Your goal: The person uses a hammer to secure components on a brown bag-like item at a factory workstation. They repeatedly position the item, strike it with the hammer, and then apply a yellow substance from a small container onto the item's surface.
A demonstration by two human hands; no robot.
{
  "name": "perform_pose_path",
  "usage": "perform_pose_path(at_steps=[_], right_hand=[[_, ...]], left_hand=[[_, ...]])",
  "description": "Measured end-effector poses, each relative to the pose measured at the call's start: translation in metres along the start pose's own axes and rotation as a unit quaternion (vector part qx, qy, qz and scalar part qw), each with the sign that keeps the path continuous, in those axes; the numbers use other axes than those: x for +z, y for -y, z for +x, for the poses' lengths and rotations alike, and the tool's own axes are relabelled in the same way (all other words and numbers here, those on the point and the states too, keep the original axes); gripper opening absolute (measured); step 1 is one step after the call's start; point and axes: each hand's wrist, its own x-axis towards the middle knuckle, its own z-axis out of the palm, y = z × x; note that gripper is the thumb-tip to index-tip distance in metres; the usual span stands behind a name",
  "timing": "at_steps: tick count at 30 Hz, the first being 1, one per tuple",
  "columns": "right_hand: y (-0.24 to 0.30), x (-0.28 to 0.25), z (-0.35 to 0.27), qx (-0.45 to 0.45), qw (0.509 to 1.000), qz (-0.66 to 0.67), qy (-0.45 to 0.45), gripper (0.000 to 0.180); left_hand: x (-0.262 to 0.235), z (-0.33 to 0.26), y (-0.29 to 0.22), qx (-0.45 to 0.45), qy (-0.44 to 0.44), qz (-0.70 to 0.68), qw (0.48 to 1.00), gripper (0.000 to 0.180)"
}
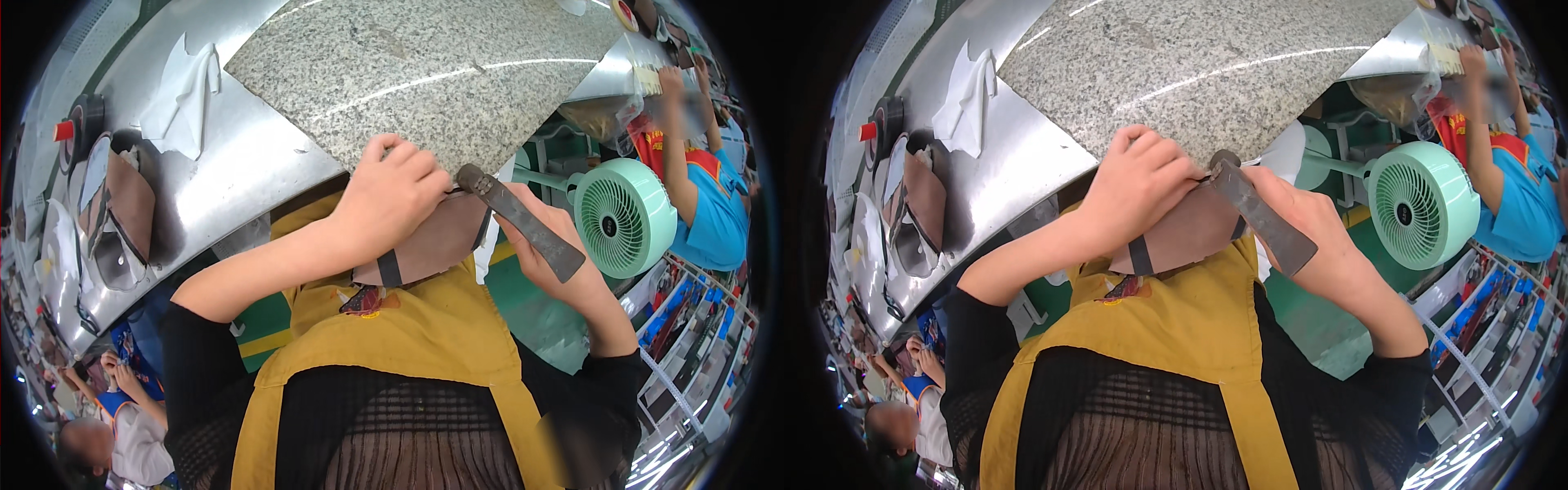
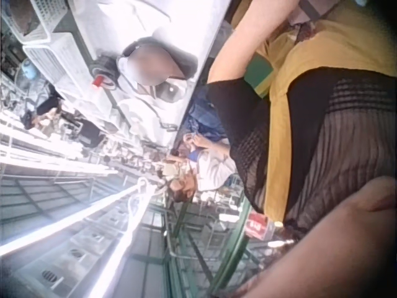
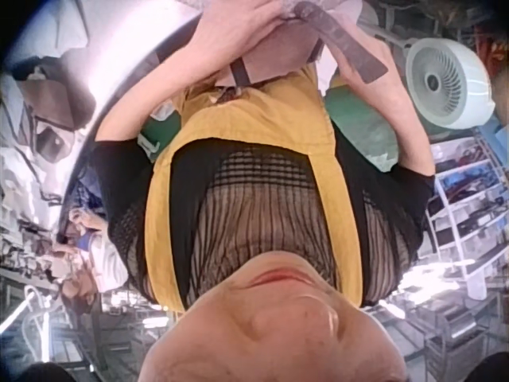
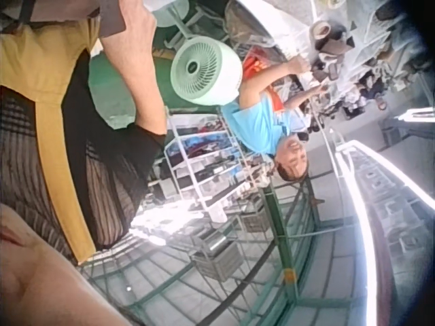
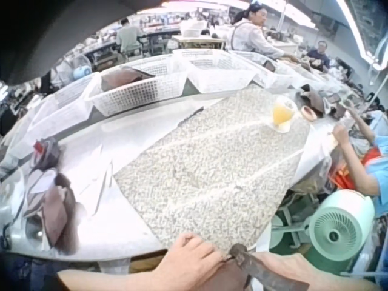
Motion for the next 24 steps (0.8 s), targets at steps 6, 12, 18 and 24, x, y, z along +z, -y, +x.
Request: perform_pose_path(at_steps=[6, 12, 18, 24], right_hand=[[0.000, -0.004, -0.001, 0.016, 1.000, 0.021, -0.005, 0.036], [0.006, -0.009, -0.001, 0.021, 0.997, 0.069, 0.018, 0.030], [0.006, -0.011, -0.002, -0.019, 0.997, 0.076, -0.030, 0.023], [0.009, -0.007, 0.004, -0.001, 0.993, 0.114, 0.004, 0.023]], left_hand=[[-0.001, -0.007, 0.005, 0.054, -0.015, 0.021, 0.998, 0.015], [-0.002, -0.006, 0.002, 0.090, -0.016, 0.057, 0.994, 0.019], [-0.003, -0.007, 0.003, 0.089, -0.012, 0.055, 0.994, 0.022], [-0.005, -0.012, 0.002, 0.096, -0.004, 0.063, 0.993, 0.024]])
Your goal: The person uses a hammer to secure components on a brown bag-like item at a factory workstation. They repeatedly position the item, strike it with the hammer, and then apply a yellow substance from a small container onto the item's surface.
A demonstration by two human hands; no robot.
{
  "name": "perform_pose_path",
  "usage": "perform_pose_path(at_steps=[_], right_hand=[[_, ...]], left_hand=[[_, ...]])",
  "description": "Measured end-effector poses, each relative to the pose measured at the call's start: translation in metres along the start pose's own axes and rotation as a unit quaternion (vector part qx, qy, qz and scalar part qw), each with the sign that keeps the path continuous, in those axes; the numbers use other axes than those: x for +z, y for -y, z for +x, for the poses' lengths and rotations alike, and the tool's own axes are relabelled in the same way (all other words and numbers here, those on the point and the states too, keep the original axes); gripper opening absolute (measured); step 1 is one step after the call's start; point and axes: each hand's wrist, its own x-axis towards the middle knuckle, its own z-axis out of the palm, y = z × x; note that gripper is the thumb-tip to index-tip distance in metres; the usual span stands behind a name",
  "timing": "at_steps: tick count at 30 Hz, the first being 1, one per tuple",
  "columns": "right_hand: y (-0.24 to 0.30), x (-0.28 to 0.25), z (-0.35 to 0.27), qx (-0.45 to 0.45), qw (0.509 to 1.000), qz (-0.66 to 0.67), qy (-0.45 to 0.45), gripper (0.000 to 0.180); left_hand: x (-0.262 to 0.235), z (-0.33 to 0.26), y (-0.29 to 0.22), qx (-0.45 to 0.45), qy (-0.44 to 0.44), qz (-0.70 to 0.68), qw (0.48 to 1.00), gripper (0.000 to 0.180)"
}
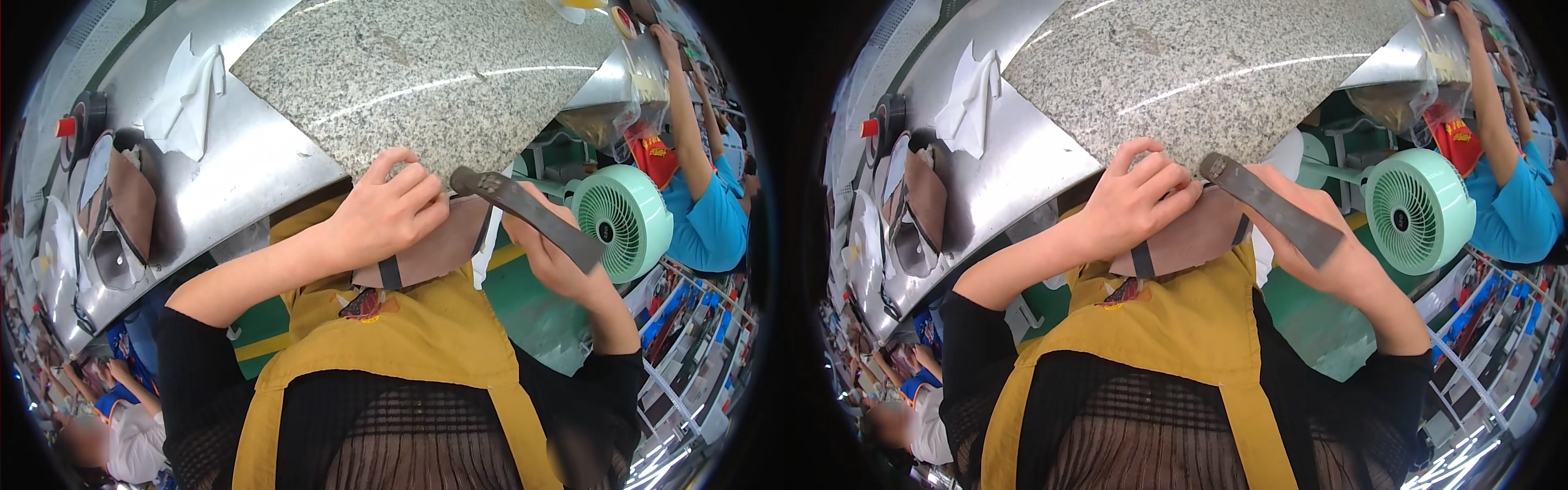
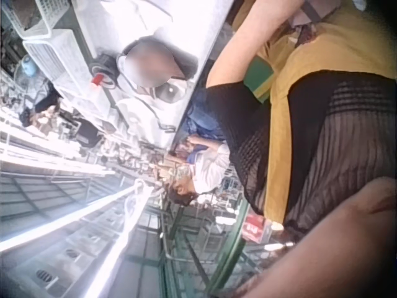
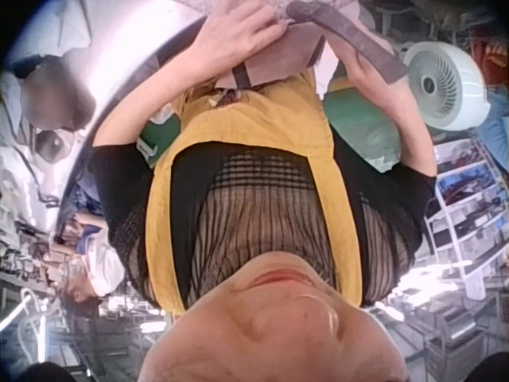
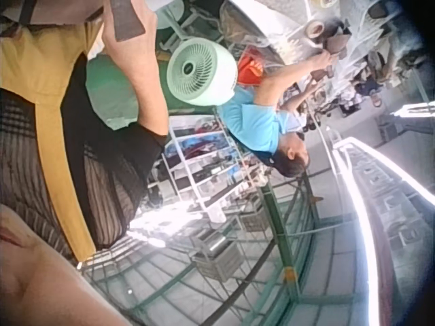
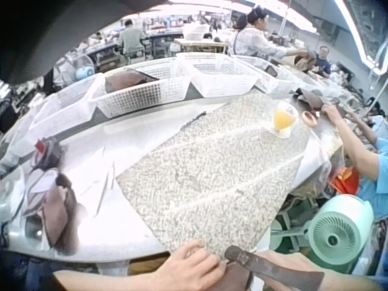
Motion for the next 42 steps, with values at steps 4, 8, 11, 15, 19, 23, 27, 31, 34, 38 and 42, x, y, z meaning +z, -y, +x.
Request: perform_pose_path(at_steps=[4, 8, 11, 15, 19, 23, 27, 31, 34, 38, 42], right_hand=[[-0.018, 0.011, -0.007, -0.036, 0.981, -0.185, 0.047, 0.058], [-0.012, 0.008, -0.008, -0.024, 0.987, -0.154, 0.042, 0.043], [-0.013, 0.005, -0.005, 0.024, 0.992, -0.115, 0.043, 0.040], [-0.017, 0.012, -0.006, 0.008, 0.993, -0.109, 0.041, 0.043], [-0.016, 0.011, -0.005, 0.013, 0.991, -0.125, 0.050, 0.041], [-0.012, 0.011, -0.005, 0.002, 0.993, -0.113, 0.045, 0.036], [-0.011, 0.010, -0.005, 0.005, 0.992, -0.114, 0.049, 0.034], [-0.010, 0.008, -0.005, 0.015, 0.992, -0.113, 0.057, 0.034], [-0.011, 0.008, -0.006, 0.012, 0.993, -0.107, 0.057, 0.034], [-0.014, 0.010, -0.005, 0.027, 0.991, -0.115, 0.060, 0.033], [-0.008, 0.013, -0.008, 0.048, 0.993, -0.109, 0.016, 0.034]], left_hand=[[0.001, 0.002, -0.003, -0.003, -0.016, -0.004, 1.000, 0.021], [-0.005, 0.008, -0.005, -0.105, 0.025, -0.067, 0.992, 0.016], [-0.009, 0.011, 0.001, -0.091, 0.021, -0.091, 0.991, 0.017], [-0.008, 0.008, 0.001, -0.086, 0.016, -0.093, 0.992, 0.018], [-0.009, 0.007, -0.001, -0.093, 0.012, -0.091, 0.991, 0.017], [-0.011, 0.006, -0.001, -0.103, 0.019, -0.091, 0.990, 0.016], [-0.012, 0.005, 0.000, -0.107, 0.027, -0.095, 0.989, 0.015], [-0.009, 0.005, 0.001, -0.103, 0.024, -0.097, 0.990, 0.021], [-0.010, 0.005, 0.000, -0.103, 0.026, -0.097, 0.990, 0.021], [-0.011, 0.007, -0.004, -0.097, 0.019, -0.089, 0.991, 0.018], [-0.012, 0.004, -0.008, -0.084, 0.028, -0.057, 0.994, 0.020]])
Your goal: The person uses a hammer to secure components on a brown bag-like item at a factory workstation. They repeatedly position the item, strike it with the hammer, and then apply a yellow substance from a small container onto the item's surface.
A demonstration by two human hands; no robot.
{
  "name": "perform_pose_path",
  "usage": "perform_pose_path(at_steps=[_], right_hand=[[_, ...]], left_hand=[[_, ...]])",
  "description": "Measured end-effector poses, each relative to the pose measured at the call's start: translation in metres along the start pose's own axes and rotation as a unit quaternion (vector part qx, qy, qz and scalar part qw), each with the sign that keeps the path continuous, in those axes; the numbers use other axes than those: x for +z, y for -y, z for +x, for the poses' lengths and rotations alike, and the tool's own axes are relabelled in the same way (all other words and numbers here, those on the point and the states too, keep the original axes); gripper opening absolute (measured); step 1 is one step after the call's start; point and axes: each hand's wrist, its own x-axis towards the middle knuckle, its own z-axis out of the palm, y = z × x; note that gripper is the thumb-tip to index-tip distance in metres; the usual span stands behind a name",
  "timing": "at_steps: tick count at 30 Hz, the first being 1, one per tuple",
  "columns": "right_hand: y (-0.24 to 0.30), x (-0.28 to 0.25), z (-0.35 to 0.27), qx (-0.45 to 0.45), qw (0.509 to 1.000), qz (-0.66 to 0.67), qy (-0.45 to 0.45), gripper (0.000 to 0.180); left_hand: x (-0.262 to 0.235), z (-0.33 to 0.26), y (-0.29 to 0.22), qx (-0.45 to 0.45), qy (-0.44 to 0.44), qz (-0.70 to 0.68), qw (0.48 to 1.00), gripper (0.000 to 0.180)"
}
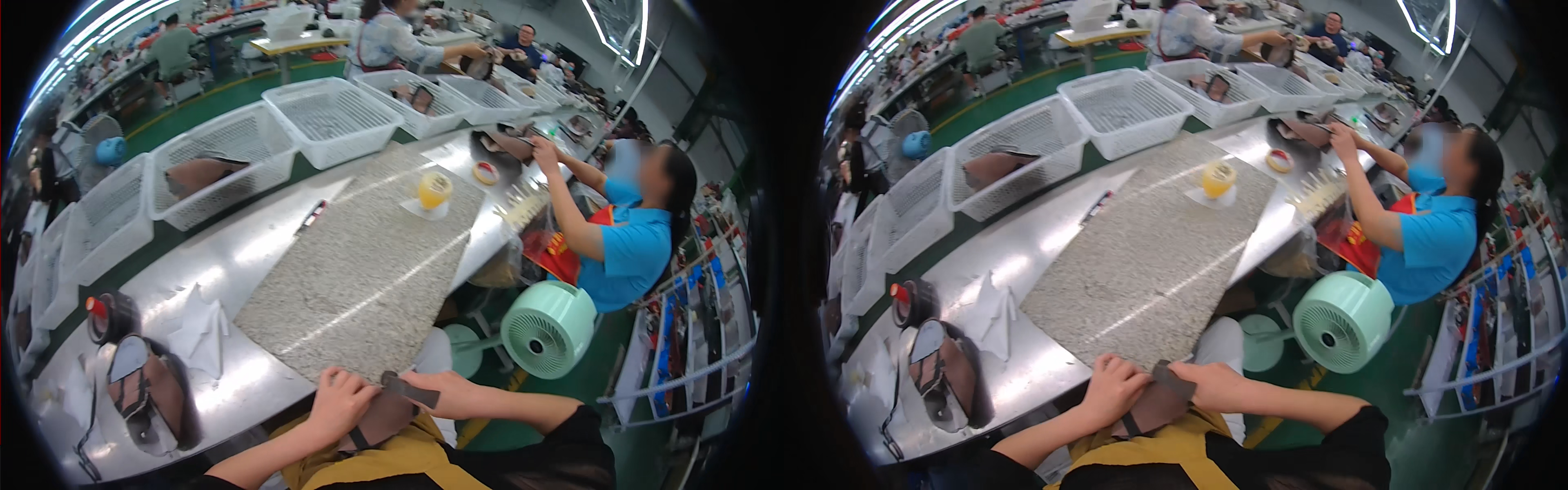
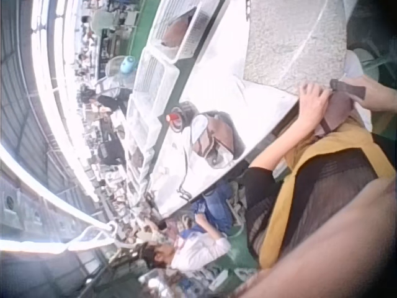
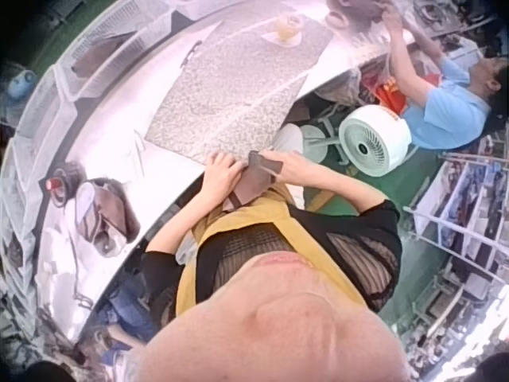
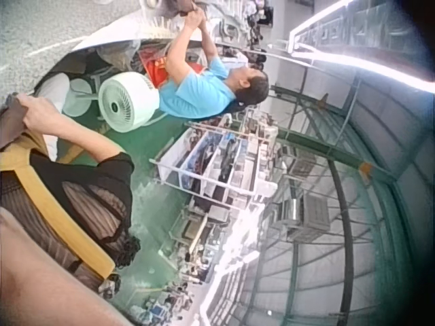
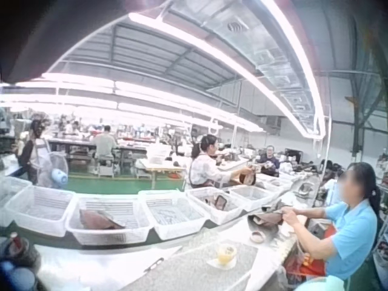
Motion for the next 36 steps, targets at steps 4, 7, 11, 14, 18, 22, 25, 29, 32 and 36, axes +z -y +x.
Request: perform_pose_path(at_steps=[4, 7, 11, 14, 18, 22, 25, 29, 32, 36], right_hand=[[0.000, 0.003, 0.000, -0.003, 1.000, 0.002, 0.008, 0.033], [0.008, -0.002, -0.002, -0.007, 1.000, -0.010, 0.009, 0.032], [0.004, 0.002, -0.002, -0.025, 1.000, -0.015, -0.002, 0.033], [0.003, 0.002, -0.002, -0.023, 1.000, -0.013, -0.006, 0.035], [-0.008, 0.006, -0.001, -0.036, 0.999, -0.024, -0.020, 0.034], [-0.005, 0.005, 0.001, -0.042, 0.999, -0.012, -0.033, 0.034], [-0.009, 0.009, -0.002, -0.070, 0.993, -0.025, -0.089, 0.036], [-0.020, 0.008, -0.005, 0.003, 0.992, 0.115, -0.060, 0.047], [-0.005, -0.003, -0.003, -0.093, 0.990, 0.066, -0.082, 0.034], [0.011, -0.007, -0.001, -0.071, 0.991, 0.098, -0.059, 0.031]], left_hand=[[-0.002, -0.001, 0.002, 0.002, -0.010, 0.014, 1.000, 0.019], [0.001, -0.003, 0.004, -0.011, -0.007, -0.005, 1.000, 0.018], [0.002, -0.002, 0.006, -0.016, -0.001, -0.010, 1.000, 0.018], [0.001, -0.001, 0.005, -0.023, -0.001, -0.018, 1.000, 0.018], [0.003, -0.002, 0.009, -0.006, -0.008, -0.019, 1.000, 0.018], [0.001, -0.003, 0.009, 0.030, -0.017, -0.005, 0.999, 0.020], [0.002, -0.003, 0.008, 0.069, -0.002, 0.077, 0.995, 0.021], [0.007, -0.001, 0.008, 0.088, -0.001, 0.063, 0.994, 0.019], [0.005, -0.008, 0.006, 0.085, -0.017, 0.064, 0.994, 0.017], [0.007, -0.008, 0.008, 0.074, -0.032, 0.080, 0.994, 0.023]])
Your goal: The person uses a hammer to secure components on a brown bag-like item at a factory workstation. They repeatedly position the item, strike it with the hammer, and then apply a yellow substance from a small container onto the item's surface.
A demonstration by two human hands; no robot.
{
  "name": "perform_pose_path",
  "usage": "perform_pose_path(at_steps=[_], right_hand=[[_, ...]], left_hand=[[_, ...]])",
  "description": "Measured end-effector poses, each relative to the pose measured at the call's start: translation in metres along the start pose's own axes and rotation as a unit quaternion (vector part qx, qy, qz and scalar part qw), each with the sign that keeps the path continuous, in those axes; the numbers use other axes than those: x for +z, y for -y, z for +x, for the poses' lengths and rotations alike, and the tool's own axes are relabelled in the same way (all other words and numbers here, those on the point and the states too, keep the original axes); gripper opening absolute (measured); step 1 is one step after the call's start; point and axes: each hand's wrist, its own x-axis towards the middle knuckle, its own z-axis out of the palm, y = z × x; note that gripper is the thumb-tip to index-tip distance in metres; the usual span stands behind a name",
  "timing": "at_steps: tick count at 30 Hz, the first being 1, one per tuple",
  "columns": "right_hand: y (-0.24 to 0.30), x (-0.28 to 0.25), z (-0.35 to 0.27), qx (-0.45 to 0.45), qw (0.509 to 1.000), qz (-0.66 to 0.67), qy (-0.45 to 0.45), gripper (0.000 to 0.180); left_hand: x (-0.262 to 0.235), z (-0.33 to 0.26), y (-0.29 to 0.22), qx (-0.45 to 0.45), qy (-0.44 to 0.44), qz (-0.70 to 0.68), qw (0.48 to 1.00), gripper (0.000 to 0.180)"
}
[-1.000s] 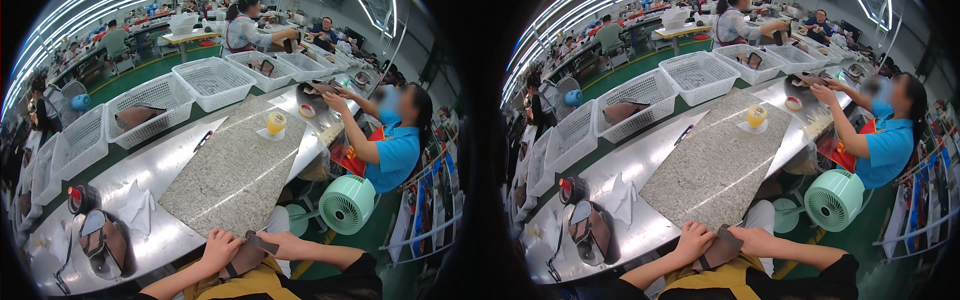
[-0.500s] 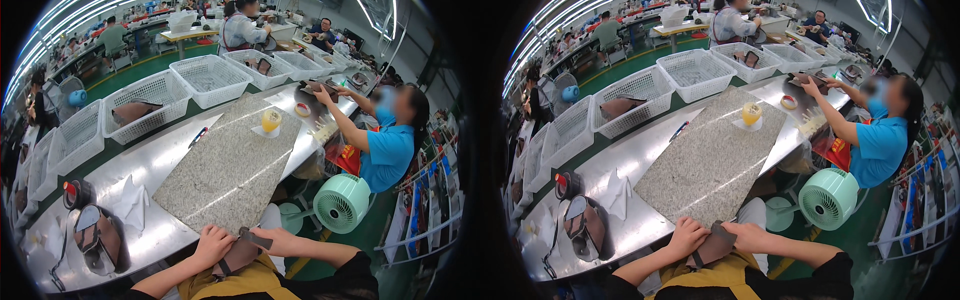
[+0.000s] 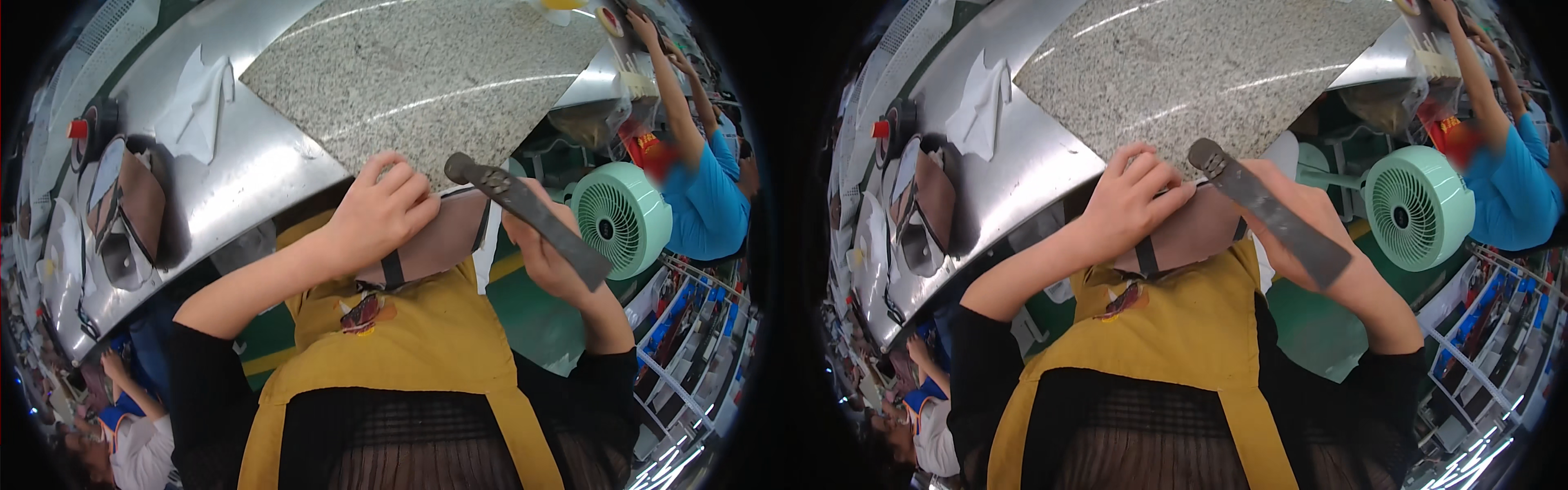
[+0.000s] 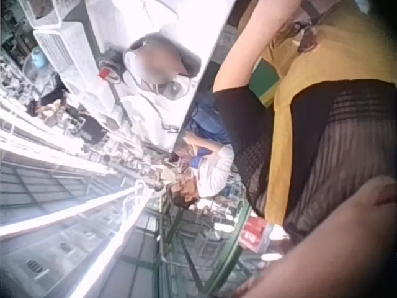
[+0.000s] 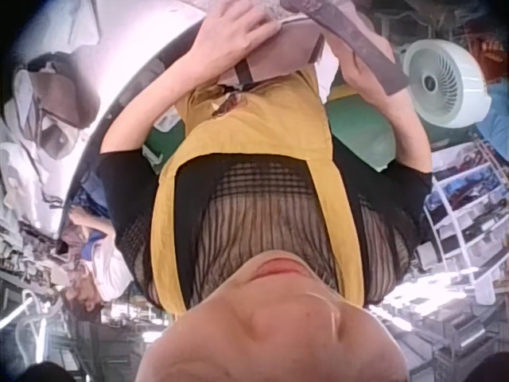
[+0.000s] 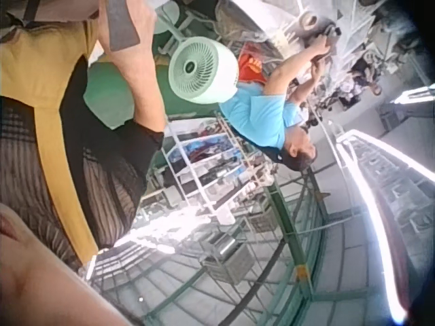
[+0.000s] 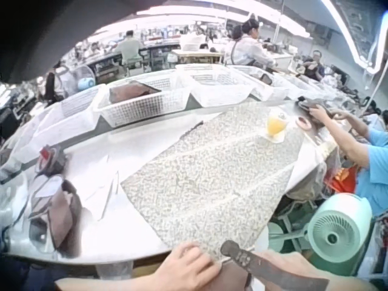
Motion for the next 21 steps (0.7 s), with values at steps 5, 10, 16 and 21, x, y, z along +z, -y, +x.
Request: perform_pose_path(at_steps=[5, 10, 16, 21], right_hand=[[-0.005, -0.002, 0.005, 0.001, 0.998, -0.048, 0.045, 0.029], [-0.008, 0.007, 0.004, -0.017, 0.993, -0.103, 0.054, 0.031], [-0.008, 0.009, 0.006, 0.008, 0.995, -0.079, 0.054, 0.028], [-0.002, 0.005, 0.007, -0.041, 0.995, -0.085, 0.032, 0.025]], left_hand=[[0.006, -0.001, -0.003, -0.007, -0.025, -0.008, 1.000, 0.020], [0.005, -0.002, -0.007, -0.045, -0.027, -0.002, 0.999, 0.018], [-0.002, -0.008, 0.000, -0.086, 0.004, -0.079, 0.993, 0.020], [-0.004, -0.011, -0.004, -0.028, 0.007, -0.001, 1.000, 0.021]])
